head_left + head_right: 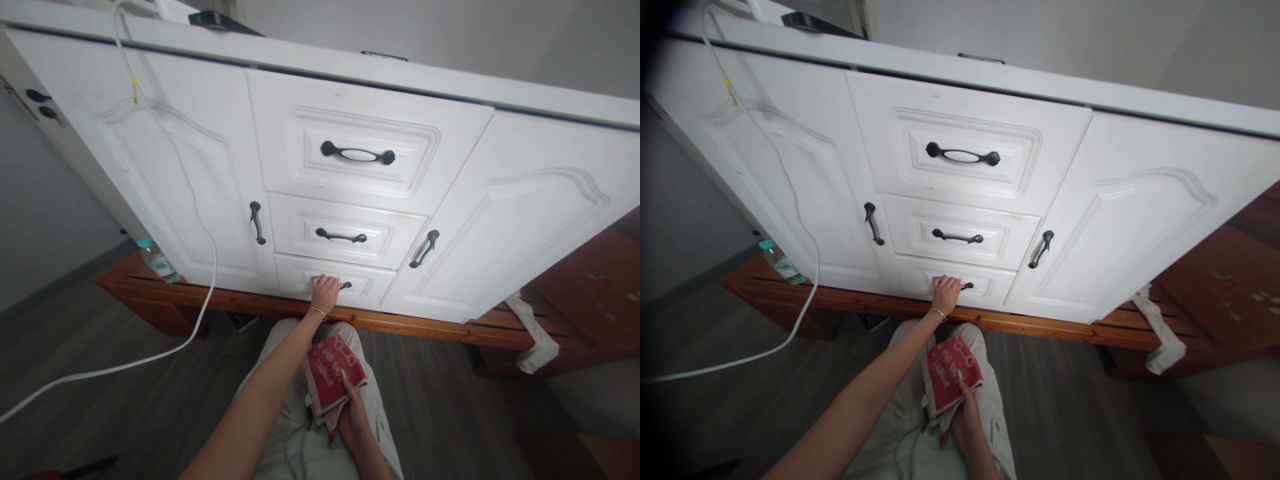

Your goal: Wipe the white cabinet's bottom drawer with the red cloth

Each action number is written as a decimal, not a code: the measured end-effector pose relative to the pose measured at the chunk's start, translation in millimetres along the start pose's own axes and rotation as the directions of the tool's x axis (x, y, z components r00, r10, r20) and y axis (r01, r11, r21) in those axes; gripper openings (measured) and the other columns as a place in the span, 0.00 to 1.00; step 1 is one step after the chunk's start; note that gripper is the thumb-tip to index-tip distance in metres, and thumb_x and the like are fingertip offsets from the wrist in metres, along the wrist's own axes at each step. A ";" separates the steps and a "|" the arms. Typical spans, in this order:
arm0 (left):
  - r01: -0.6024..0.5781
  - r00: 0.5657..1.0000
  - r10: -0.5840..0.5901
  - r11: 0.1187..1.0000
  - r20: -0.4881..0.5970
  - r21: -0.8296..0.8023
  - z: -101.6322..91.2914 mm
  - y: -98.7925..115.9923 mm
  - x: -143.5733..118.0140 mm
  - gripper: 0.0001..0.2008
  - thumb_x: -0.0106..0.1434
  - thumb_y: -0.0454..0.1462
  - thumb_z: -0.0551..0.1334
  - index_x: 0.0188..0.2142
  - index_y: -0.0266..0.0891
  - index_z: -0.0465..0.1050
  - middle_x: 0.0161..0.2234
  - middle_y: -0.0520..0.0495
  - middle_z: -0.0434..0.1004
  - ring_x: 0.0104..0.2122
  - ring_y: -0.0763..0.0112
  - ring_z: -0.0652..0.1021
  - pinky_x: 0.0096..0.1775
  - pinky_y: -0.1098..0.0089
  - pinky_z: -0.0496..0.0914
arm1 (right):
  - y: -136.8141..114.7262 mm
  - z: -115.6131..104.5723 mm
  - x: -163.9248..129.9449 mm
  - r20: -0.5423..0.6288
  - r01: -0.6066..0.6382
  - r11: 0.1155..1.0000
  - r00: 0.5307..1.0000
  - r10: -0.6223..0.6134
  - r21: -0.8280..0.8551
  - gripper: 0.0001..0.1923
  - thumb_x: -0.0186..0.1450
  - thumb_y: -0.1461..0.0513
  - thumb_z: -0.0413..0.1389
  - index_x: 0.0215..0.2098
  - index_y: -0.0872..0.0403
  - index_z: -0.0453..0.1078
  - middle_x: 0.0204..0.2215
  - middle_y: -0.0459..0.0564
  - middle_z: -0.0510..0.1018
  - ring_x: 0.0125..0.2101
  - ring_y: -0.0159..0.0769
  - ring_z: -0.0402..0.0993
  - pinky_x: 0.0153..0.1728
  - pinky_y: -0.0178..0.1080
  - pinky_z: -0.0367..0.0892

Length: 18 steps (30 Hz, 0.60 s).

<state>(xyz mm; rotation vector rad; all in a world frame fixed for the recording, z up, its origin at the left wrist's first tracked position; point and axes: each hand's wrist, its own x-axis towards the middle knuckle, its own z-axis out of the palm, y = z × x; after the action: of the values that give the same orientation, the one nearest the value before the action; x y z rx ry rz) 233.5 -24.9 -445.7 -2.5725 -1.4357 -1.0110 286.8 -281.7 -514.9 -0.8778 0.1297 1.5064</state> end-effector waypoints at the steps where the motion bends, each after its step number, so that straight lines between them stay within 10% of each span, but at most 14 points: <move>1: -0.004 1.000 0.004 1.000 0.000 0.001 -0.1 -0.1 0.1 0.15 0.74 0.40 0.51 0.38 0.40 0.74 0.36 0.42 0.76 0.43 0.58 0.71 0.48 0.58 0.57 | 0.5 0.0 0.5 -0.002 0.002 1.000 1.000 -0.002 0.001 0.21 0.51 0.56 0.70 0.41 0.55 0.78 0.40 0.56 0.85 0.47 0.52 0.80 0.52 0.55 0.72; 18: 0.020 1.000 -0.019 0.998 0.012 -0.054 2.5 -3.9 6.6 0.14 0.74 0.39 0.52 0.35 0.40 0.73 0.36 0.42 0.75 0.43 0.58 0.71 0.49 0.58 0.58 | -1.6 -1.5 0.6 0.051 0.021 0.999 0.999 -0.018 -0.047 0.24 0.56 0.52 0.66 0.48 0.55 0.77 0.45 0.56 0.84 0.49 0.49 0.79 0.53 0.54 0.72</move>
<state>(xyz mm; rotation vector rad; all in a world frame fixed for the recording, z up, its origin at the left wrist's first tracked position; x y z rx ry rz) 234.2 -16.8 -445.2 -2.6103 -1.4587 -1.0538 288.9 -281.8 -515.7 -0.8759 0.0480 1.5176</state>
